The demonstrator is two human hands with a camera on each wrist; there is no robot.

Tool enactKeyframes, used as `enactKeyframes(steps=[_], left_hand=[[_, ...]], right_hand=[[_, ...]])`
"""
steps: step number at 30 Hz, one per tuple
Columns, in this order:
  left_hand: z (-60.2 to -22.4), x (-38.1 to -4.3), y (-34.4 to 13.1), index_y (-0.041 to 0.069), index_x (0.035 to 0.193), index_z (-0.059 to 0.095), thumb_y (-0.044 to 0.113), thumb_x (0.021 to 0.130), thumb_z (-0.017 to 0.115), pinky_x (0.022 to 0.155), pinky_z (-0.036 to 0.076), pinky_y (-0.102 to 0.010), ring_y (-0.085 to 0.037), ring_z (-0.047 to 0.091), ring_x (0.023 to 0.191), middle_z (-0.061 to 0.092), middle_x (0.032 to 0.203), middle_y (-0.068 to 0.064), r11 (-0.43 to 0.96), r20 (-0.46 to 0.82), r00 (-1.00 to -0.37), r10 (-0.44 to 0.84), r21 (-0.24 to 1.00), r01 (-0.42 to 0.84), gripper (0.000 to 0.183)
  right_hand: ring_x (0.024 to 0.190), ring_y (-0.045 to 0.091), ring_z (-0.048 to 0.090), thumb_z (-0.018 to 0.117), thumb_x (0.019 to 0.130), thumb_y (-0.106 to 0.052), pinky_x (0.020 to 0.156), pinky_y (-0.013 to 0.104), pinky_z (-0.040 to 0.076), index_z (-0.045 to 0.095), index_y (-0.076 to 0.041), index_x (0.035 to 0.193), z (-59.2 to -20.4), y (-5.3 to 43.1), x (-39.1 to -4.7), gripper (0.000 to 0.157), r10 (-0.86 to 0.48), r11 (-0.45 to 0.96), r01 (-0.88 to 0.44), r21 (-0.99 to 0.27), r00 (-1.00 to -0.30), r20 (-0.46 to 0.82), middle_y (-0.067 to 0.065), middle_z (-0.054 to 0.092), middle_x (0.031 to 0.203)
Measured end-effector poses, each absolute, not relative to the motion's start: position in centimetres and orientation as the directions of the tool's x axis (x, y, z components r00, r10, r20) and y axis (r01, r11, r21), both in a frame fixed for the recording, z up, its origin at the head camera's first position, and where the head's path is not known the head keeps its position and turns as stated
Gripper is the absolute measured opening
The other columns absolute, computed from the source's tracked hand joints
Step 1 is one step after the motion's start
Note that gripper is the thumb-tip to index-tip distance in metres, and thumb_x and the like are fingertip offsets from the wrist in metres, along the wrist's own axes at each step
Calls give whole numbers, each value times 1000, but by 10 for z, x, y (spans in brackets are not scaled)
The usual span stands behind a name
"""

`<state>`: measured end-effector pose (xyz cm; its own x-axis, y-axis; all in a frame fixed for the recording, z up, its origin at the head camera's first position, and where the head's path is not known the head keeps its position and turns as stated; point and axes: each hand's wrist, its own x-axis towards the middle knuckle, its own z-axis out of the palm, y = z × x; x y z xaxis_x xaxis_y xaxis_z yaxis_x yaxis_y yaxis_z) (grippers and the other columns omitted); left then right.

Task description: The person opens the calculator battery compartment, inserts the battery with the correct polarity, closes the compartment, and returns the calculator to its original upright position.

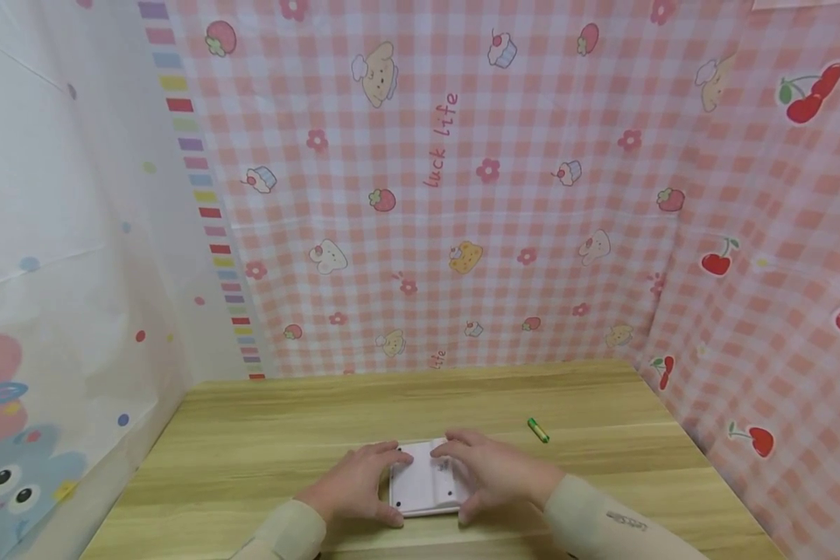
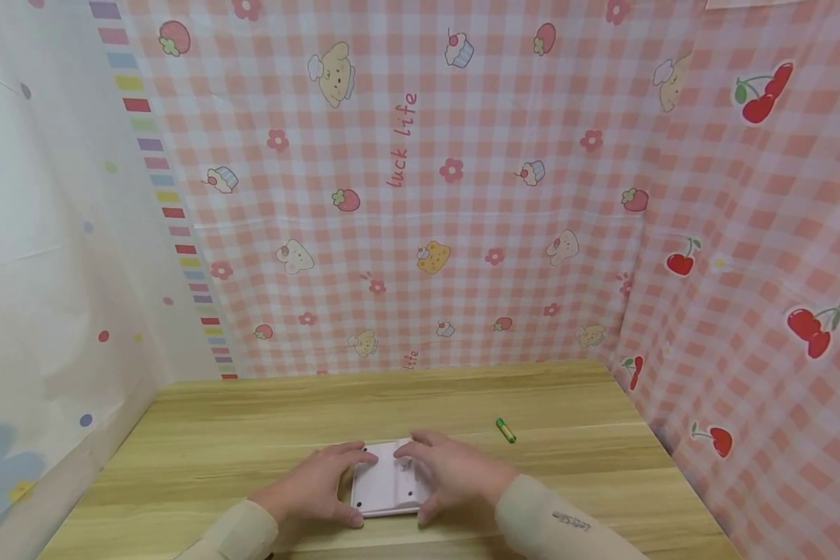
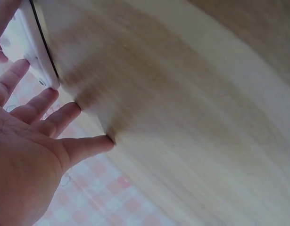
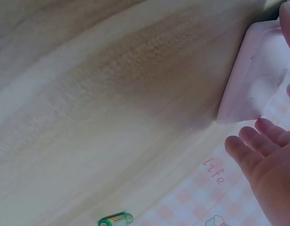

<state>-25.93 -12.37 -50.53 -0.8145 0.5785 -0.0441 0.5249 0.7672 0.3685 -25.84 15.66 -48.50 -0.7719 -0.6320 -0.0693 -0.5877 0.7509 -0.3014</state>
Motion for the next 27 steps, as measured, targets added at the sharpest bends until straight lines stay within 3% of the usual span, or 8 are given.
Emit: enactKeyframes(steps=[9, 27], left_hand=[[-508, -263, -124, 32, 139, 52, 56, 63, 86, 107, 31, -74, -39, 42, 140, 43, 155, -11, 773, -67, -825, 561, 400, 493, 87], [-508, -262, -124, 32, 140, 52, 57, 63, 86, 108, 34, -71, -37, 43, 141, 43, 155, -10, 776, -82, -820, 567, 387, 498, 87]], right_hand=[[143, 36, 39, 85, 64, -56, 110, 55, 42, 50, -45, 137, -486, 152, -263, 82, -673, 731, -643, -228, -734, -89, 13, 31, 161], [137, 32, 48, 84, 60, -61, 110, 48, 45, 54, -44, 131, -479, 143, -267, 79, -710, 703, -707, -74, -695, -115, 10, 39, 157]])
